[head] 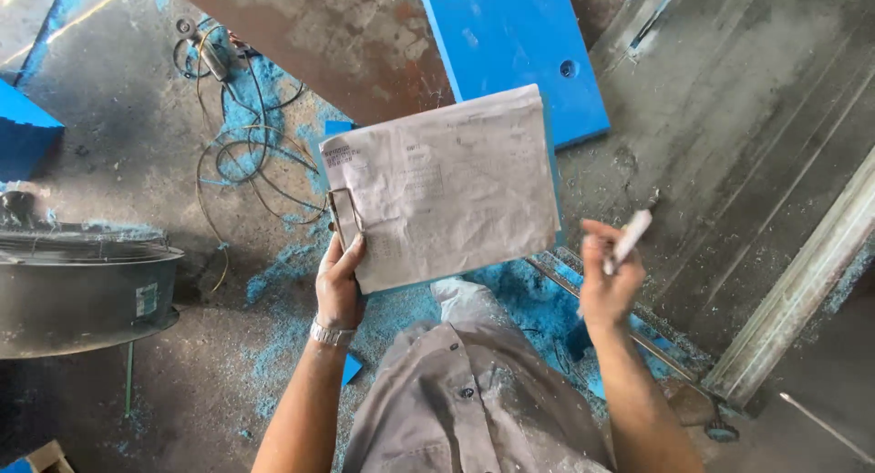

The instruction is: Measuring and marking blue plastic blocks against technical specifications on a workbench.

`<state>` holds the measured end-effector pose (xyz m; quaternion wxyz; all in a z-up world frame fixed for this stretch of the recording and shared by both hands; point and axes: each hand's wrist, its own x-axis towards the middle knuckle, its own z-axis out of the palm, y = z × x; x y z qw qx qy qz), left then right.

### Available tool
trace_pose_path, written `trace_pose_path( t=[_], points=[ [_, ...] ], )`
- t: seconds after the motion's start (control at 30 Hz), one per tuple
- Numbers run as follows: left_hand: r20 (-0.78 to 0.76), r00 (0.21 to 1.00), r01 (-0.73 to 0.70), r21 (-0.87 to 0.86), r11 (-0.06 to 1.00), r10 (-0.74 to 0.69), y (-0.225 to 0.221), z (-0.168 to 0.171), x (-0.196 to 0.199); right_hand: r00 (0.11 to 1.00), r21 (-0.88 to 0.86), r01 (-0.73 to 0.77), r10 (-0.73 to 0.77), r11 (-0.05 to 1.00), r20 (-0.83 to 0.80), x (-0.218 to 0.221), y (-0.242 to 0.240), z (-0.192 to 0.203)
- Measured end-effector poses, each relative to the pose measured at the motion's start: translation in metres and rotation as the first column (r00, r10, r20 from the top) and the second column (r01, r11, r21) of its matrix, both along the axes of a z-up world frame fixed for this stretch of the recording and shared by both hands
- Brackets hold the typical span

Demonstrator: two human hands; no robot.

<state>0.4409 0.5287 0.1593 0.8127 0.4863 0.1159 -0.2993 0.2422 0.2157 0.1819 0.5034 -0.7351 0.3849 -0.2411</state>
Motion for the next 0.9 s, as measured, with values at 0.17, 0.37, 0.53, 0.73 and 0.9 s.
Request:
trace_pose_path(
  t=[0.17, 0.37, 0.53, 0.73, 0.9],
  points=[
    [-0.019, 1.000, -0.023, -0.056, 0.998, 0.022, -0.040, 0.009, 0.040, 0.984, -0.484, -0.177, 0.144, 0.857, -0.103, 0.073, 0.025, 0.036],
    [-0.155, 0.987, -0.054, -0.150, 0.987, 0.030, -0.087, 0.016, 0.080, 0.999, -0.507, 0.024, -0.035, 0.862, -0.013, 0.129, 0.020, 0.048],
    [-0.181, 0.982, 0.014, -0.243, 0.970, -0.059, -0.118, -0.003, 0.128, 0.977, -0.380, 0.175, -0.209, 0.908, -0.050, 0.165, 0.004, 0.047],
    [-0.182, 0.946, 0.224, -0.227, 0.948, -0.267, -0.166, -0.007, 0.224, 0.984, -0.708, 0.166, -0.166, 0.686, 0.069, 0.246, 0.024, 0.089],
    [-0.157, 0.918, 0.331, -0.203, 0.922, -0.364, -0.193, -0.039, 0.293, 0.963, -0.499, -0.143, 0.237, 0.854, 0.130, 0.325, 0.055, 0.111]
  ],
)
